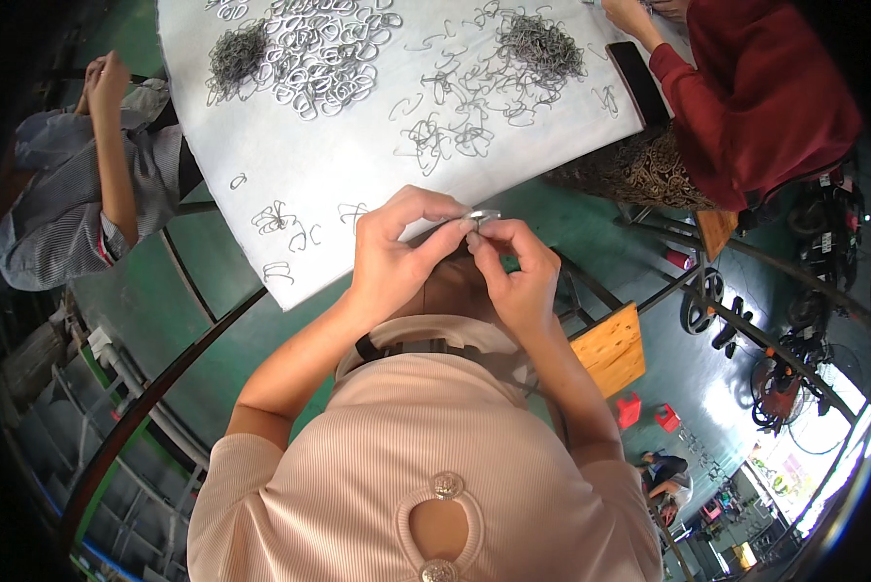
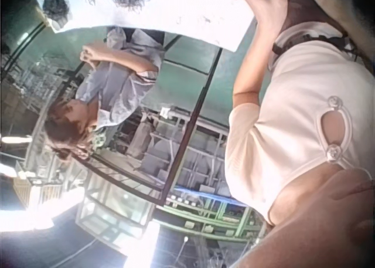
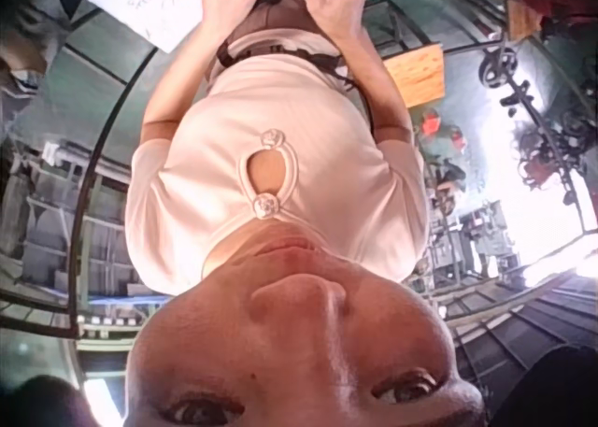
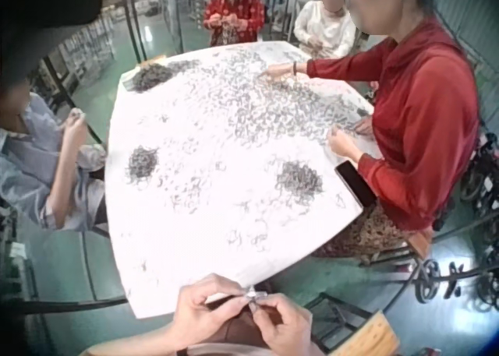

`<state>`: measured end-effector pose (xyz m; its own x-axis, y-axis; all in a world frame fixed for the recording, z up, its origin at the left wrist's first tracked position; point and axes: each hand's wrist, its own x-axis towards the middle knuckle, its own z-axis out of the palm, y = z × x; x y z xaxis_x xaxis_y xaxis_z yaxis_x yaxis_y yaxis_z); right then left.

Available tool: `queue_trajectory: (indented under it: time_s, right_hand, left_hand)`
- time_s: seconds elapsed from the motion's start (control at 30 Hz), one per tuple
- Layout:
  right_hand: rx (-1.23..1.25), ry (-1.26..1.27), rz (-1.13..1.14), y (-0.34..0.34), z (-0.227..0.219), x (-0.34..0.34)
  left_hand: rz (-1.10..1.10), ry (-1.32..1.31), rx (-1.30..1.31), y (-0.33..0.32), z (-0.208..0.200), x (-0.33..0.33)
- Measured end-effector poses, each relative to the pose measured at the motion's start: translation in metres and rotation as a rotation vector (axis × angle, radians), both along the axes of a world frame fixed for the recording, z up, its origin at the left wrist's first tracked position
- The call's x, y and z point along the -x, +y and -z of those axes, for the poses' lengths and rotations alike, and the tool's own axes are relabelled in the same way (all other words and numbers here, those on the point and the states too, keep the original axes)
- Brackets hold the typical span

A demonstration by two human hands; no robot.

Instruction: The person picks small metal rings and hooks from a table and links them together by hand to form a chain. The person periodically lifts the chain to check its length before continuing to add more pieces.

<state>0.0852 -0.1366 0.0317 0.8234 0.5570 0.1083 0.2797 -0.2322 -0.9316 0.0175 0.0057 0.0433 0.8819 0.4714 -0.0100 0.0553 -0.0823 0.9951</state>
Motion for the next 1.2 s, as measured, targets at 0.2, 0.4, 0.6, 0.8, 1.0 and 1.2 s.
queue_trajectory:
  time_s: [0.2,0.4,0.6,0.8,1.0,1.2]
  right_hand:
    - [0.147,-0.037,-0.054,-0.003,0.019,-0.061]
    - [0.536,-0.380,-0.026,0.041,0.111,-0.144]
    - [0.537,-0.334,-0.280,0.075,0.099,-0.146]
    - [0.621,-0.301,-0.053,0.089,0.108,-0.210]
    - [0.715,-0.495,-0.272,0.111,0.101,-0.256]
    - [0.645,-0.344,-0.391,0.087,0.082,-0.289]
  left_hand:
    - [0.052,-0.068,-0.072,0.002,-0.002,0.008]
    - [0.099,-0.047,0.003,-0.005,-0.004,0.008]
    - [0.046,-0.071,0.010,-0.006,-0.005,0.008]
    - [0.025,-0.057,0.020,-0.007,-0.008,0.005]
    - [0.014,-0.064,0.002,-0.007,-0.005,0.003]
    - [0.005,-0.092,0.017,-0.008,-0.003,0.003]
